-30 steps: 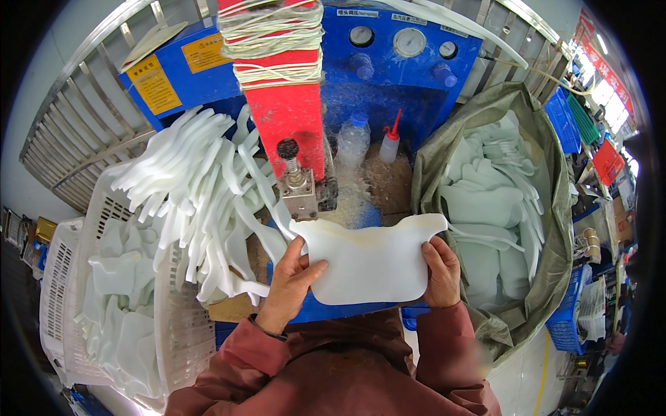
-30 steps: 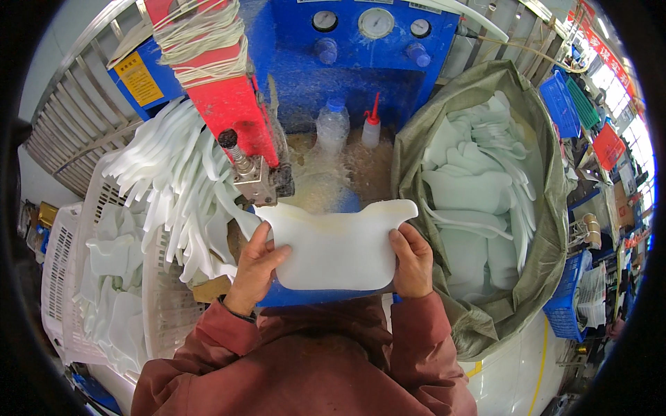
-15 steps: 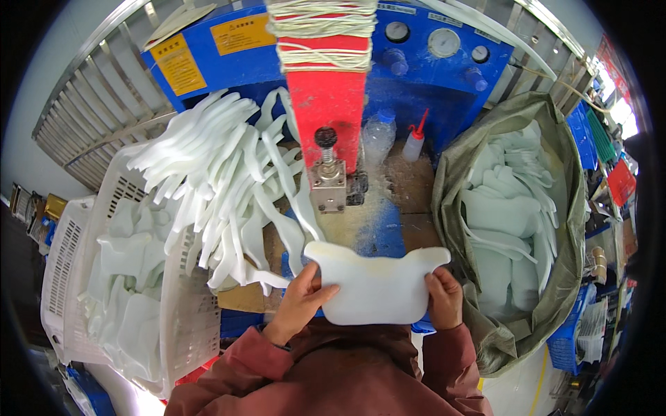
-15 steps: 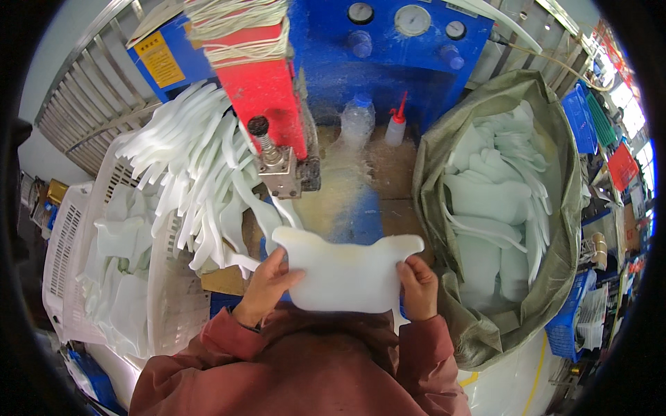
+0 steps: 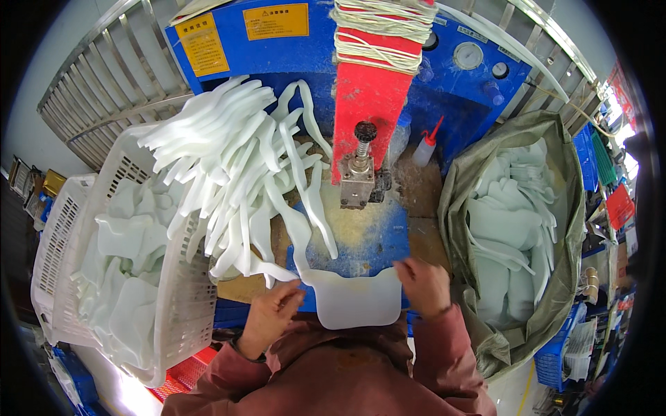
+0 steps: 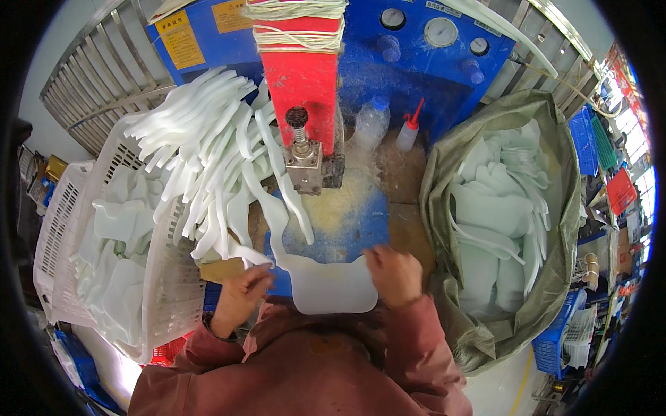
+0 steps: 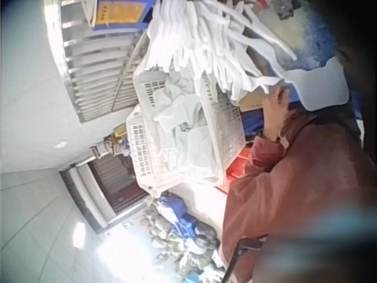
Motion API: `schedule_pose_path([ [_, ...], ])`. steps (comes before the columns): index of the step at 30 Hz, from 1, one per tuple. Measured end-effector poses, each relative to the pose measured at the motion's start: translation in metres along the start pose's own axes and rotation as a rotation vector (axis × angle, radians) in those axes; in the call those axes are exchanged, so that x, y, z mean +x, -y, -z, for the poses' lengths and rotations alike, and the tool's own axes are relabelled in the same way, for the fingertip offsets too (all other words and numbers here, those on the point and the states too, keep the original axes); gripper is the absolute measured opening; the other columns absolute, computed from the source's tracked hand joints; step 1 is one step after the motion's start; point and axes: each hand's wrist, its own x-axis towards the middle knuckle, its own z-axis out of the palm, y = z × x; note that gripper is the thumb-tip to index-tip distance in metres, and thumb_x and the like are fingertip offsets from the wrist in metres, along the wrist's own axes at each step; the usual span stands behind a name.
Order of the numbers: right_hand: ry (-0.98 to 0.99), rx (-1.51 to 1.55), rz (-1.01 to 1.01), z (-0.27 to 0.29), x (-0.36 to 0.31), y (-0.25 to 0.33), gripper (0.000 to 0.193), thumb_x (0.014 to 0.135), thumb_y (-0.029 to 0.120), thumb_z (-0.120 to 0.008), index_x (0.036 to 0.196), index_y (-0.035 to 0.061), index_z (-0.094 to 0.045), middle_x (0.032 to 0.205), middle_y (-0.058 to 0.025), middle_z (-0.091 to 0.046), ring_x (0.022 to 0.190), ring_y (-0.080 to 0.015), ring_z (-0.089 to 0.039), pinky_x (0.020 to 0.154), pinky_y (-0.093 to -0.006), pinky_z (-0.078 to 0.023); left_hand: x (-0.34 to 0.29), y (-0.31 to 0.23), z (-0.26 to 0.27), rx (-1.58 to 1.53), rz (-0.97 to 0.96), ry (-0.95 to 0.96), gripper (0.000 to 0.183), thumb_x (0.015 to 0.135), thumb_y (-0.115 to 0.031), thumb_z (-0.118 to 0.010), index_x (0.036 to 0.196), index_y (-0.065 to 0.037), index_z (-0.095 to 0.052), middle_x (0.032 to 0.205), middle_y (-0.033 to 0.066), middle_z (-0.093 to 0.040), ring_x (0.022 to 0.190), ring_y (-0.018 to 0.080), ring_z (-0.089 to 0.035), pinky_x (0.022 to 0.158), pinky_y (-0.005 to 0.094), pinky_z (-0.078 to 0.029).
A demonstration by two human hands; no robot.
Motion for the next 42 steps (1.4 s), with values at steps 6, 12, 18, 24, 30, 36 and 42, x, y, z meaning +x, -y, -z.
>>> schedule_pose_path([
  [6, 0.136, -0.071, 0.156, -0.068, 0.081, 0.052, 0.040, 0.096, 0.040, -0.069, 0.118, 0.0066, -0.066, 0.095, -0.0200, -0.074, 0.087, -0.0419, -0.071, 0.075, -0.0522, -0.056, -0.022, 0.020, -0.031, 0.088, -0.218, 0.065, 0.029, 0.094, -0.014, -0.072, 0.122, -0.008, -0.073, 0.103, 0.0145, -0.078, 0.086, 0.0297, -0.076, 0.081, 0.0410, -0.057],
  [12, 0.220, -0.222, 0.199, -0.143, 0.125, 0.070, 0.065, 0.092, 0.043, -0.074, 0.139, 0.0033, -0.054, 0.102, -0.0191, -0.072, 0.097, -0.0404, -0.071, 0.086, -0.0475, -0.058, -0.024, 0.028, -0.030, 0.312, -0.321, 0.170, 0.030, 0.097, -0.013, -0.070, 0.125, -0.004, -0.072, 0.115, 0.0183, -0.076, 0.097, 0.0336, -0.074, 0.089, 0.0402, -0.058],
  [18, 0.072, -0.166, 0.104, -0.164, 0.140, 0.049, 0.028, 0.095, 0.030, -0.069, 0.107, 0.0043, -0.066, 0.098, -0.0151, -0.071, 0.093, -0.0352, -0.071, 0.078, -0.0472, -0.056, -0.023, 0.039, -0.029, 0.223, -0.287, 0.057, 0.022, 0.097, -0.027, -0.070, 0.117, -0.019, -0.076, 0.104, 0.0039, -0.079, 0.085, 0.0276, -0.074, 0.082, 0.0397, -0.052],
  [24, -0.292, 0.109, 0.295, -0.096, 0.131, 0.032, 0.012, 0.094, 0.014, -0.068, 0.094, 0.0031, -0.064, 0.087, -0.0146, -0.068, 0.076, -0.0379, -0.063, 0.067, -0.0434, -0.051, -0.020, 0.034, -0.024, 0.051, -0.165, 0.113, 0.030, 0.101, -0.026, -0.068, 0.127, -0.011, -0.072, 0.107, 0.0075, -0.080, 0.091, 0.0245, -0.077, 0.084, 0.0370, -0.057],
  [30, -0.147, -0.108, 0.599, -0.011, 0.005, 0.060, 0.020, 0.082, 0.004, -0.072, 0.102, 0.0079, -0.073, 0.097, -0.0082, -0.071, 0.083, -0.0311, -0.067, 0.071, -0.0423, -0.053, -0.015, 0.000, -0.013, -0.959, 0.239, 0.285, 0.062, 0.108, -0.028, -0.061, 0.160, -0.004, -0.036, 0.146, 0.0208, -0.059, 0.121, 0.0331, -0.068, 0.090, 0.0440, -0.062],
  [36, 0.169, -0.076, 0.807, 0.012, -0.068, 0.059, 0.035, 0.077, 0.014, -0.078, 0.110, 0.0068, -0.070, 0.130, -0.0105, -0.065, 0.120, -0.0309, -0.064, 0.101, -0.0464, -0.052, -0.024, -0.004, -0.026, -1.133, 0.362, 0.264, 0.050, 0.107, -0.013, -0.059, 0.154, -0.005, -0.046, 0.132, 0.0186, -0.069, 0.126, 0.0321, -0.065, 0.106, 0.0522, -0.055],
  [42, 0.325, 0.227, 0.509, 0.001, -0.081, 0.047, 0.051, 0.084, 0.021, -0.085, 0.126, 0.0036, -0.061, 0.139, -0.0223, -0.060, 0.123, -0.0391, -0.063, 0.105, -0.0539, -0.050, -0.030, -0.002, -0.052, -0.926, 0.386, 0.276, 0.048, 0.106, -0.005, -0.058, 0.153, -0.003, -0.048, 0.134, 0.0169, -0.069, 0.122, 0.0244, -0.065, 0.106, 0.0420, -0.054],
])
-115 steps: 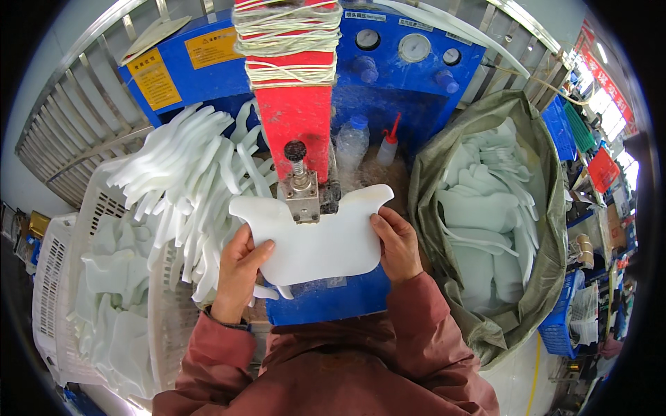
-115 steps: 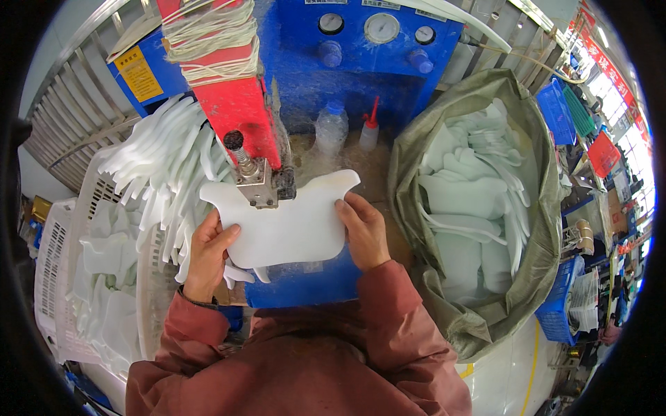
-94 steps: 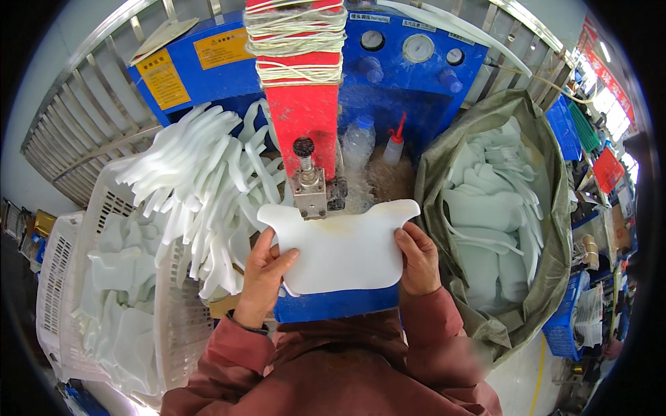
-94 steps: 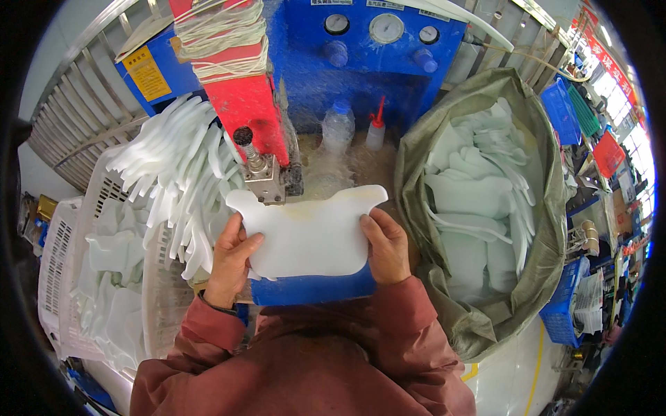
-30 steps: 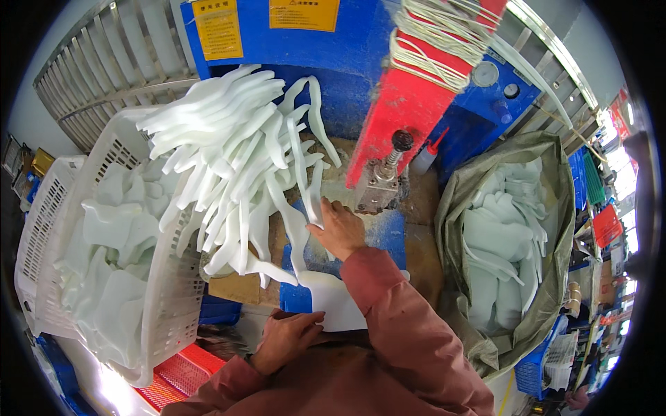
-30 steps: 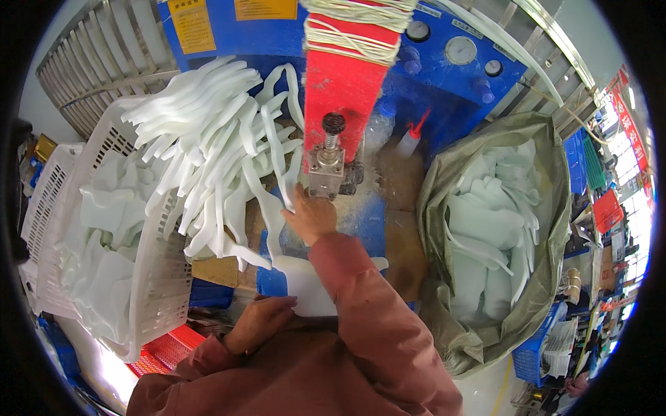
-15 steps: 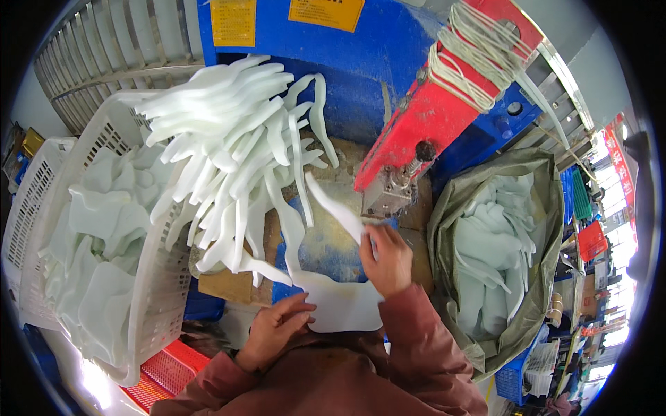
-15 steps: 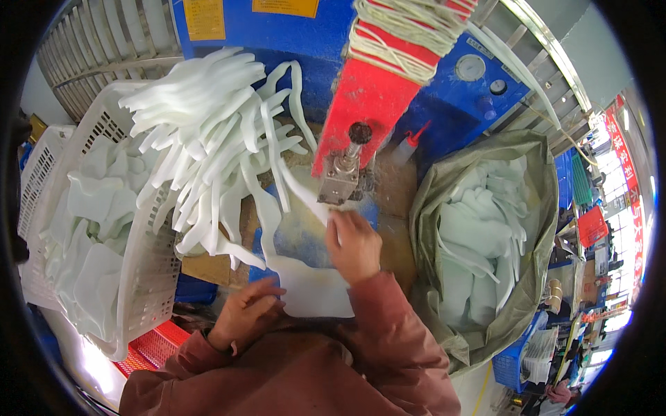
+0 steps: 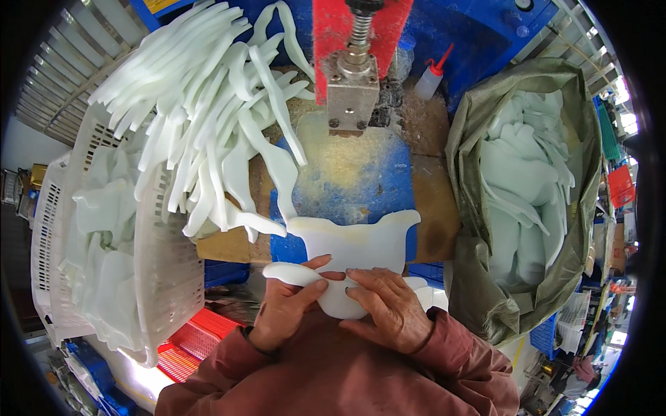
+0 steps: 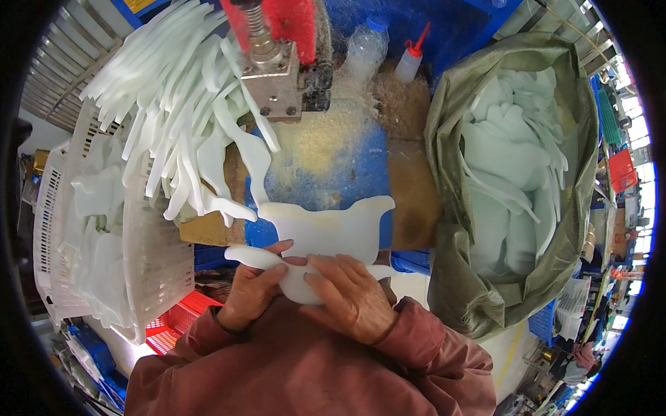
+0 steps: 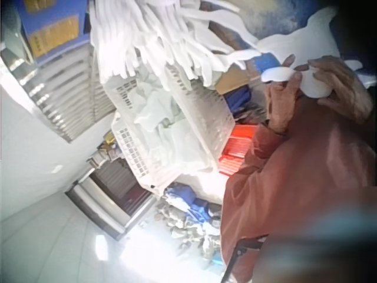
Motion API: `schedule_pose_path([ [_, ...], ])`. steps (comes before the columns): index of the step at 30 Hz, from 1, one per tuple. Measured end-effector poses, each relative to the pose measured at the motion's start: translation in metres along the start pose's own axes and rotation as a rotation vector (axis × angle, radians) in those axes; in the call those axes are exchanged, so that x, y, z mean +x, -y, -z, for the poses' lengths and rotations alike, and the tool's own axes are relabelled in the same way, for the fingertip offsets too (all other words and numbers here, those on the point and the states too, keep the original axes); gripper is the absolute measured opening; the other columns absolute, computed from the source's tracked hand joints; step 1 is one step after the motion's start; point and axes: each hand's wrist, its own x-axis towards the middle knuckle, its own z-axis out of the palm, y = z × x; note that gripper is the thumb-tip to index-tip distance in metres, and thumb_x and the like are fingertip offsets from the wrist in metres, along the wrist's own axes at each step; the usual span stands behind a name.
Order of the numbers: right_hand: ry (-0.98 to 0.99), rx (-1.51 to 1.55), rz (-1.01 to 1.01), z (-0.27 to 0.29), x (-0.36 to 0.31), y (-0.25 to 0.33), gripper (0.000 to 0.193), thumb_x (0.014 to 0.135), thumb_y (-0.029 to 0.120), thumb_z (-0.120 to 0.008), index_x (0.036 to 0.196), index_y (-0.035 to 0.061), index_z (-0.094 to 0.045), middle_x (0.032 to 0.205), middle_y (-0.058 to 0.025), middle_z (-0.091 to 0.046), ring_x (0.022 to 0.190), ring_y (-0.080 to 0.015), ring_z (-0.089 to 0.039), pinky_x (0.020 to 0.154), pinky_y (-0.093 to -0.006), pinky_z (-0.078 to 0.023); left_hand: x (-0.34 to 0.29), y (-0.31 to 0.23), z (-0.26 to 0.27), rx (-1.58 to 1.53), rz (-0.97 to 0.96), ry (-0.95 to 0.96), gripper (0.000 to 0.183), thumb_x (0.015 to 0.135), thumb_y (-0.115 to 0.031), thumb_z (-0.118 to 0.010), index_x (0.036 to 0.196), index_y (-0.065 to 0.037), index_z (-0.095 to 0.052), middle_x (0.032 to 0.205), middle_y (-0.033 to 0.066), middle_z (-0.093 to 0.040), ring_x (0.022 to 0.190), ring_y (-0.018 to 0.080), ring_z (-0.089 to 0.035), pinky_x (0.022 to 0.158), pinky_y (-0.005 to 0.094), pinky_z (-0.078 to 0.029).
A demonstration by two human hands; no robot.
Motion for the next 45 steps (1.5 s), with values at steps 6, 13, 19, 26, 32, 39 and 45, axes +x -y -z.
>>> schedule_pose_path([
  [6, -0.022, -0.050, 0.069, -0.007, -0.006, -0.021, 0.050, 0.087, 0.018, -0.081, 0.130, 0.0015, -0.059, 0.137, -0.0250, -0.060, 0.119, -0.0392, -0.065, 0.102, -0.0532, -0.052, 0.010, 0.001, -0.010, 0.052, 0.012, 0.000, 0.051, 0.107, -0.006, -0.057, 0.156, 0.001, -0.045, 0.135, 0.0135, -0.069, 0.116, 0.0179, -0.067, 0.100, 0.0307, -0.057],
  [13, 0.064, -0.103, 0.120, -0.011, -0.010, -0.036, 0.055, 0.087, 0.014, -0.076, 0.138, 0.0015, -0.058, 0.132, -0.0229, -0.062, 0.115, -0.0374, -0.066, 0.100, -0.0514, -0.053, 0.002, 0.002, 0.009, 0.097, -0.028, 0.095, 0.057, 0.105, -0.008, -0.058, 0.158, -0.001, -0.037, 0.150, 0.0208, -0.055, 0.136, 0.0324, -0.057, 0.115, 0.0485, -0.048],
  [19, 0.002, -0.046, -0.071, -0.007, -0.029, -0.057, 0.058, 0.084, 0.013, -0.079, 0.139, 0.0041, -0.059, 0.132, -0.0204, -0.063, 0.113, -0.0388, -0.067, 0.096, -0.0480, -0.056, 0.002, 0.017, 0.030, 0.191, -0.076, -0.229, 0.057, 0.105, -0.008, -0.062, 0.156, 0.004, -0.040, 0.152, 0.0180, -0.051, 0.139, 0.0257, -0.052, 0.113, 0.0398, -0.047],
  [26, -0.017, -0.023, -0.098, -0.021, -0.048, -0.074, 0.062, 0.081, 0.013, -0.084, 0.137, 0.0048, -0.061, 0.132, -0.0205, -0.064, 0.112, -0.0415, -0.067, 0.094, -0.0494, -0.057, 0.027, 0.033, 0.023, 0.413, -0.113, -0.182, 0.061, 0.101, 0.001, -0.067, 0.156, 0.001, -0.042, 0.143, 0.0163, -0.058, 0.115, 0.0177, -0.067, 0.092, 0.0294, -0.057],
  [32, -0.029, -0.023, -0.127, -0.029, -0.055, -0.074, 0.066, 0.077, 0.013, -0.087, 0.137, 0.0048, -0.061, 0.134, -0.0202, -0.062, 0.113, -0.0415, -0.067, 0.092, -0.0483, -0.058, 0.051, 0.039, 0.014, 0.659, -0.275, -0.224, 0.054, 0.099, 0.001, -0.070, 0.148, 0.000, -0.050, 0.121, 0.0107, -0.066, 0.101, 0.0145, -0.069, 0.085, 0.0264, -0.057],
  [39, 0.043, -0.009, -0.164, -0.001, -0.046, -0.053, 0.056, 0.084, 0.014, -0.082, 0.135, 0.0029, -0.063, 0.132, -0.0202, -0.061, 0.113, -0.0409, -0.066, 0.094, -0.0489, -0.057, 0.053, 0.031, 0.020, 0.900, -0.347, -0.385, 0.049, 0.093, -0.001, -0.076, 0.139, -0.004, -0.058, 0.102, 0.0085, -0.069, 0.085, 0.0150, -0.069, 0.077, 0.0294, -0.057],
  [45, 0.087, -0.126, -0.056, 0.023, -0.022, -0.048, 0.051, 0.082, 0.012, -0.079, 0.130, 0.0011, -0.065, 0.128, -0.0198, -0.062, 0.105, -0.0375, -0.067, 0.091, -0.0481, -0.056, 0.050, 0.023, 0.026, 1.039, -0.461, -0.404, 0.039, 0.094, -0.003, -0.074, 0.132, -0.004, -0.064, 0.096, 0.0145, -0.070, 0.077, 0.0240, -0.069, 0.069, 0.0342, -0.056],
])
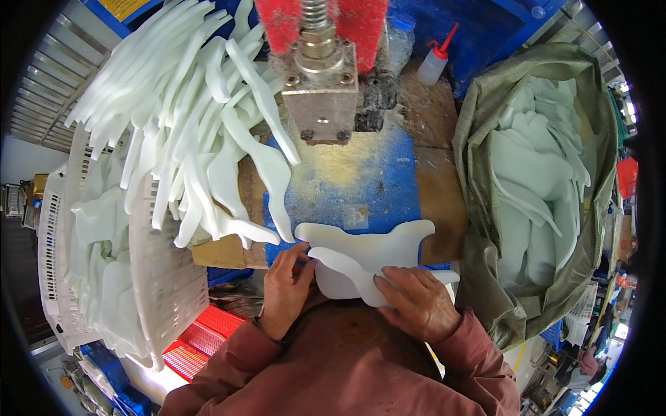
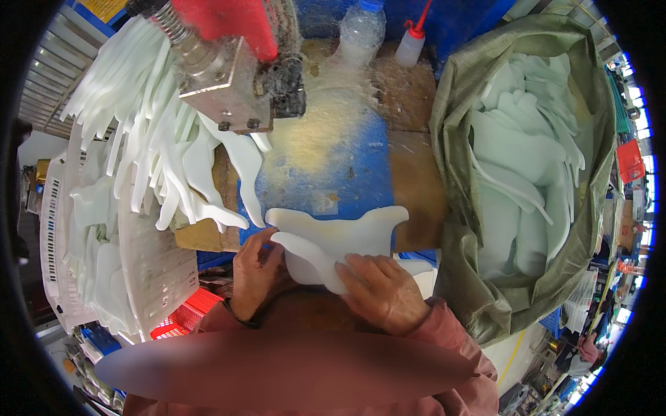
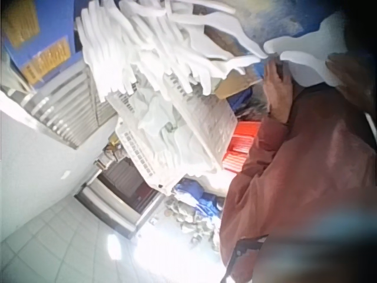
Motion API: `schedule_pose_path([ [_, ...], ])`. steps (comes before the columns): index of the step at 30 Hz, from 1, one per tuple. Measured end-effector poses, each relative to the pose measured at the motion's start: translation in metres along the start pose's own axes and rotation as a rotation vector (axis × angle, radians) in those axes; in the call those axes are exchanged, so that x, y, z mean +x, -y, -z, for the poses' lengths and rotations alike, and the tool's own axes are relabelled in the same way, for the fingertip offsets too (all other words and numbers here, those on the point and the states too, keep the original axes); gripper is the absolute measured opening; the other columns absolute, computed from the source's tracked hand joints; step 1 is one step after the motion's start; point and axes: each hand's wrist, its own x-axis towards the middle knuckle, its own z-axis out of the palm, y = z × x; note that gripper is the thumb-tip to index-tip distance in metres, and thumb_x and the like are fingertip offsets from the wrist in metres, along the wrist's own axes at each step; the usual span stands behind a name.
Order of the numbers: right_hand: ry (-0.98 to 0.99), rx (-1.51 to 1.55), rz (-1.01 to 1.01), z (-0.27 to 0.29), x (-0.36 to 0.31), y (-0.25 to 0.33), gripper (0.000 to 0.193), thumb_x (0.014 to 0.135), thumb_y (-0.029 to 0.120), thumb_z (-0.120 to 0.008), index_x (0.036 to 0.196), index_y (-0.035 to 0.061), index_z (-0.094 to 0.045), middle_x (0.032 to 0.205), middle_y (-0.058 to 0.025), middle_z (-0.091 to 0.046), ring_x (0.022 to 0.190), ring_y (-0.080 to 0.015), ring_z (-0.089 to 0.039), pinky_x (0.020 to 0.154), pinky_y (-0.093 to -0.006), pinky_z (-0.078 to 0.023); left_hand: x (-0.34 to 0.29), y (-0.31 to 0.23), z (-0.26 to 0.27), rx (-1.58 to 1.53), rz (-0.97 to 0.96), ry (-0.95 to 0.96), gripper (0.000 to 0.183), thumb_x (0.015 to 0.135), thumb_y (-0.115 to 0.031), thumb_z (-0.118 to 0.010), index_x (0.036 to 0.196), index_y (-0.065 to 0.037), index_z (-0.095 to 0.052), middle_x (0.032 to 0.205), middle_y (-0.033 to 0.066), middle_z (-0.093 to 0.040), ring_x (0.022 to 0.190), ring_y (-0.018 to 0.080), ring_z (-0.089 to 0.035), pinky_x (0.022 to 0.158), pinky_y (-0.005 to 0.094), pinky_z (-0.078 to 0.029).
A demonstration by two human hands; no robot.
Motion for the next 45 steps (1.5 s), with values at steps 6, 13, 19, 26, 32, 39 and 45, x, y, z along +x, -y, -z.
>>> schedule_pose_path([
  [6, 0.005, -0.046, 0.024, -0.002, 0.024, -0.010, 0.056, 0.076, 0.012, -0.084, 0.128, 0.0022, -0.067, 0.128, -0.0196, -0.062, 0.102, -0.0375, -0.068, 0.089, -0.0488, -0.056, 0.015, 0.000, 0.011, 0.072, -0.037, -0.032, 0.038, 0.098, -0.002, -0.067, 0.135, -0.002, -0.064, 0.099, 0.0194, -0.072, 0.077, 0.0312, -0.071, 0.069, 0.0392, -0.056],
  [13, 0.030, -0.030, 0.054, -0.007, 0.046, -0.020, 0.055, 0.077, 0.011, -0.082, 0.128, 0.0006, -0.065, 0.128, -0.0192, -0.061, 0.102, -0.0367, -0.067, 0.089, -0.0472, -0.055, 0.035, 0.005, 0.015, 0.145, -0.111, 0.034, 0.036, 0.104, -0.007, -0.057, 0.139, 0.002, -0.062, 0.084, 0.0113, -0.073, 0.059, 0.0145, -0.064, 0.055, 0.0299, -0.051],
  [19, 0.053, -0.024, 0.056, -0.014, 0.056, -0.023, 0.054, 0.078, 0.010, -0.081, 0.128, 0.0010, -0.065, 0.128, -0.0181, -0.062, 0.102, -0.0359, -0.066, 0.090, -0.0461, -0.055, 0.041, -0.001, 0.017, 0.029, 0.043, 0.070, 0.030, 0.106, -0.014, -0.059, 0.131, 0.001, -0.069, 0.080, 0.0081, -0.071, 0.053, 0.0097, -0.059, 0.052, 0.0269, -0.048],
  [26, 0.004, -0.064, 0.067, -0.018, 0.057, -0.029, 0.052, 0.080, 0.012, -0.081, 0.129, 0.0016, -0.064, 0.127, -0.0177, -0.062, 0.103, -0.0355, -0.066, 0.091, -0.0458, -0.055, 0.047, -0.009, 0.013, -0.121, 0.256, 0.042, 0.028, 0.102, -0.018, -0.070, 0.122, 0.001, -0.072, 0.076, 0.0081, -0.072, 0.056, 0.0104, -0.062, 0.051, 0.0275, -0.048],
  [32, -0.005, -0.075, 0.064, -0.023, 0.060, -0.031, 0.048, 0.081, 0.012, -0.077, 0.125, 0.0007, -0.064, 0.124, -0.0163, -0.061, 0.101, -0.0334, -0.065, 0.089, -0.0442, -0.055, 0.048, -0.007, 0.010, -0.149, 0.300, 0.002, 0.024, 0.100, -0.014, -0.073, 0.120, -0.001, -0.074, 0.073, 0.0059, -0.071, 0.053, 0.0079, -0.059, 0.048, 0.0252, -0.047],
  [39, -0.055, -0.119, 0.069, -0.028, 0.063, -0.037, 0.039, 0.081, 0.011, -0.072, 0.117, -0.0015, -0.066, 0.115, -0.0138, -0.062, 0.094, -0.0293, -0.065, 0.085, -0.0412, -0.055, 0.051, -0.006, 0.007, -0.118, 0.290, -0.023, 0.020, 0.098, -0.012, -0.075, 0.115, -0.002, -0.075, 0.072, 0.0055, -0.071, 0.053, 0.0081, -0.060, 0.047, 0.0256, -0.047],
  [45, 0.049, -0.136, 0.004, -0.039, 0.061, -0.043, 0.047, 0.081, 0.015, -0.079, 0.125, 0.0029, -0.064, 0.123, -0.0132, -0.059, 0.104, -0.0310, -0.064, 0.092, -0.0441, -0.053, 0.053, -0.006, 0.005, -0.089, 0.311, -0.011, 0.016, 0.099, -0.011, -0.073, 0.112, 0.000, -0.073, 0.073, 0.0050, -0.068, 0.055, 0.0072, -0.058, 0.048, 0.0237, -0.046],
])
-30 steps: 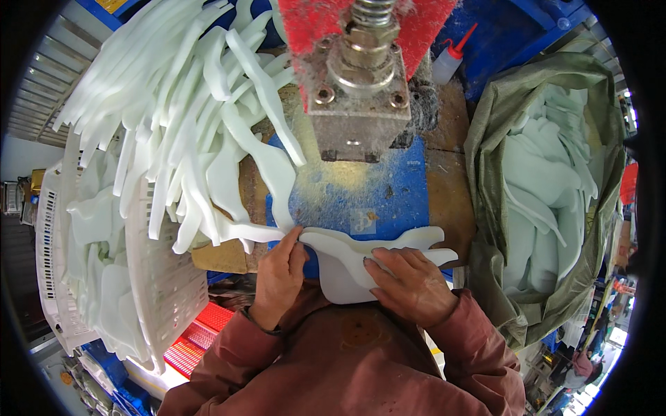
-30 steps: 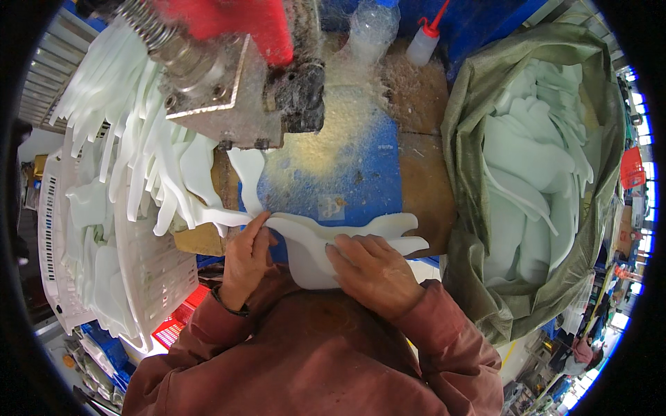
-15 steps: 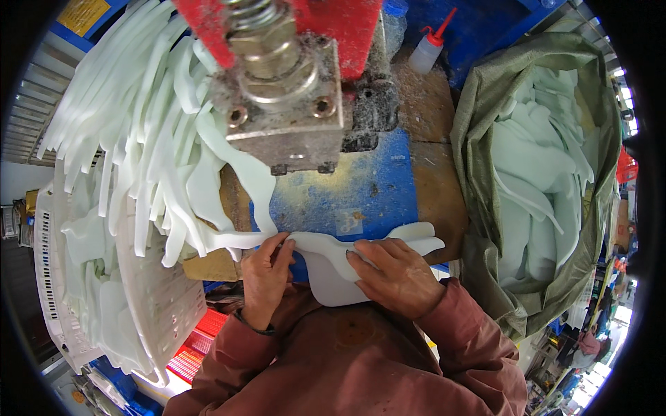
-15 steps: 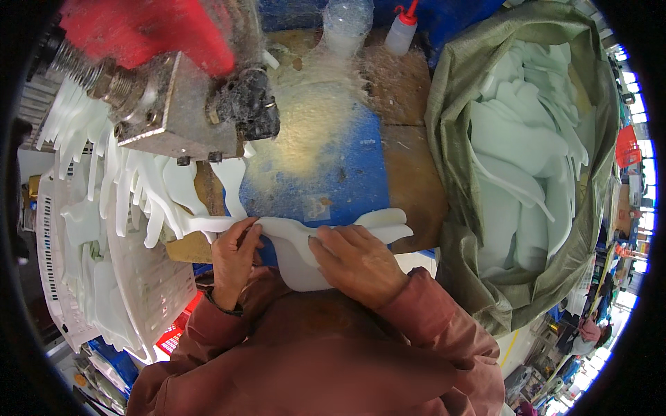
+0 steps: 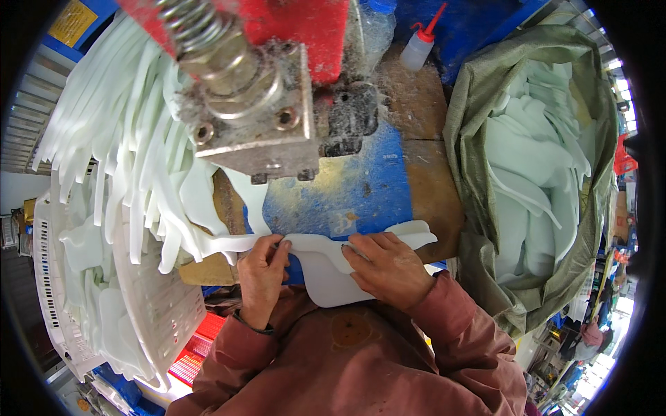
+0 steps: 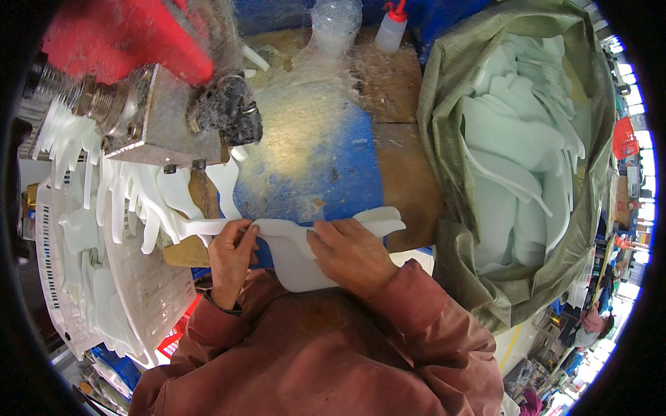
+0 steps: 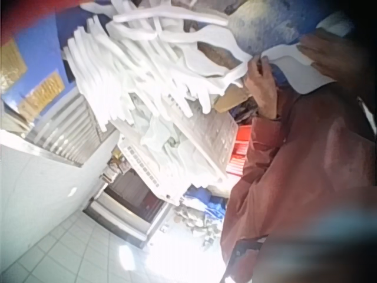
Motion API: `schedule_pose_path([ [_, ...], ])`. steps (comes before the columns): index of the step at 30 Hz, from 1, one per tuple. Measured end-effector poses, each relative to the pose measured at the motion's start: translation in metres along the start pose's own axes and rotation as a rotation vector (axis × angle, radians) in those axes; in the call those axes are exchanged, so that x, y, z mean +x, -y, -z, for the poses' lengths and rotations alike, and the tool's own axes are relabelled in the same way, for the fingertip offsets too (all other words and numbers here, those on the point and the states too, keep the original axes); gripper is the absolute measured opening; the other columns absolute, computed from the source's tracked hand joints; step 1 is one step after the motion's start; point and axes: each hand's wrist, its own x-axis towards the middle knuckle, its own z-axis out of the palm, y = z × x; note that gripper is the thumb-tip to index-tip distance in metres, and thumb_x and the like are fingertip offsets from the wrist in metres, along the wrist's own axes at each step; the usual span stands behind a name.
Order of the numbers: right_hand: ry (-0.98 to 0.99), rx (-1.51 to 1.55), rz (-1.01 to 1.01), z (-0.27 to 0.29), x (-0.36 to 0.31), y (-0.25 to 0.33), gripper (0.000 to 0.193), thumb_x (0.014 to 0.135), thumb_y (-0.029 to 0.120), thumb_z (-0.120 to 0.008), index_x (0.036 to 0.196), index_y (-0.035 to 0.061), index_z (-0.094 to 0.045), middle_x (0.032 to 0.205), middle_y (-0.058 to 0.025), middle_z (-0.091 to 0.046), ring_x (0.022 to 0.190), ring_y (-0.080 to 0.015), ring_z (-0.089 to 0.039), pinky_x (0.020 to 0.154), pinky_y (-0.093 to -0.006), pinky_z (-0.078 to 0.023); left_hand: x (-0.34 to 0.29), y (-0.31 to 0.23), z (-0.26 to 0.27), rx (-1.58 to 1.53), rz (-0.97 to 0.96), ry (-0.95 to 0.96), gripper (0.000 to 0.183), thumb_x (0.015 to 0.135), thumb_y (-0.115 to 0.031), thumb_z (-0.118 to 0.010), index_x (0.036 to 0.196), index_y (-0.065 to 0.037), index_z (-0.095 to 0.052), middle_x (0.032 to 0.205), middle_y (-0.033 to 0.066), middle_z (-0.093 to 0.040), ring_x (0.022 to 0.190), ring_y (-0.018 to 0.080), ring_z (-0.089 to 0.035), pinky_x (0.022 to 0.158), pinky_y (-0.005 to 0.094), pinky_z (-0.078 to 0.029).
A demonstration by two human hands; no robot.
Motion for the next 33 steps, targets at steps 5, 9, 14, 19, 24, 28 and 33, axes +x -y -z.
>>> schedule_pose_path([
  [5, 0.020, -0.024, -0.012, -0.008, -0.002, -0.001, 0.040, 0.084, 0.013, -0.073, 0.122, 0.0020, -0.067, 0.123, -0.0133, -0.060, 0.104, -0.0300, -0.064, 0.092, -0.0421, -0.052, 0.002, 0.000, 0.000, 0.015, -0.026, -0.005, 0.015, 0.097, -0.012, -0.075, 0.108, -0.002, -0.071, 0.068, 0.0053, -0.068, 0.050, 0.0092, -0.059, 0.047, 0.0267, -0.047],
  [9, 0.001, -0.071, -0.013, -0.010, 0.000, 0.001, 0.034, 0.085, 0.011, -0.069, 0.118, 0.0021, -0.070, 0.122, -0.0137, -0.062, 0.105, -0.0285, -0.065, 0.093, -0.0407, -0.051, 0.002, 0.001, -0.001, 0.034, -0.003, -0.005, 0.016, 0.098, -0.014, -0.075, 0.108, -0.002, -0.071, 0.068, 0.0050, -0.067, 0.051, 0.0092, -0.059, 0.046, 0.0273, -0.047],
  [14, -0.044, -0.103, 0.013, -0.012, 0.001, 0.002, 0.026, 0.086, 0.012, -0.064, 0.109, 0.0010, -0.071, 0.122, -0.0154, -0.064, 0.102, -0.0278, -0.064, 0.093, -0.0402, -0.051, -0.004, -0.006, 0.004, 0.191, -0.166, -0.039, 0.017, 0.097, -0.009, -0.074, 0.112, -0.001, -0.070, 0.070, 0.0093, -0.068, 0.053, 0.0118, -0.060, 0.050, 0.0278, -0.047],
  [19, -0.062, -0.168, 0.044, -0.013, 0.000, 0.001, 0.026, 0.088, 0.014, -0.063, 0.109, 0.0023, -0.072, 0.125, -0.0149, -0.064, 0.105, -0.0273, -0.064, 0.093, -0.0402, -0.050, -0.030, -0.025, 0.001, 0.449, -0.637, -0.033, 0.024, 0.094, -0.006, -0.074, 0.118, -0.003, -0.071, 0.083, 0.0157, -0.071, 0.067, 0.0236, -0.071, 0.060, 0.0350, -0.054],
  [24, -0.035, -0.175, 0.007, 0.001, 0.003, 0.006, 0.027, 0.087, 0.016, -0.066, 0.111, 0.0052, -0.072, 0.124, -0.0146, -0.064, 0.103, -0.0270, -0.065, 0.091, -0.0398, -0.050, -0.018, -0.032, -0.033, 0.468, -0.689, 0.154, 0.029, 0.091, -0.008, -0.074, 0.119, -0.009, -0.071, 0.102, 0.0113, -0.067, 0.088, 0.0356, -0.070, 0.072, 0.0448, -0.057],
  [28, -0.061, -0.093, -0.160, 0.028, -0.019, 0.009, 0.030, 0.087, 0.011, -0.073, 0.117, 0.0073, -0.072, 0.123, -0.0159, -0.065, 0.104, -0.0317, -0.068, 0.090, -0.0410, -0.054, -0.011, -0.026, -0.037, 0.540, -0.647, 0.154, 0.029, 0.090, -0.009, -0.074, 0.119, -0.009, -0.072, 0.103, 0.0110, -0.065, 0.089, 0.0355, -0.069, 0.072, 0.0452, -0.057],
  [33, -0.363, 0.311, -0.449, 0.033, -0.049, -0.012, 0.020, 0.088, -0.003, -0.073, 0.107, 0.0031, -0.074, 0.110, -0.0134, -0.067, 0.093, -0.0312, -0.071, 0.075, -0.0366, -0.060, -0.014, -0.023, -0.040, 0.532, -0.635, 0.134, 0.027, 0.090, -0.009, -0.075, 0.117, -0.010, -0.075, 0.101, 0.0096, -0.064, 0.091, 0.0336, -0.068, 0.072, 0.0441, -0.057],
])
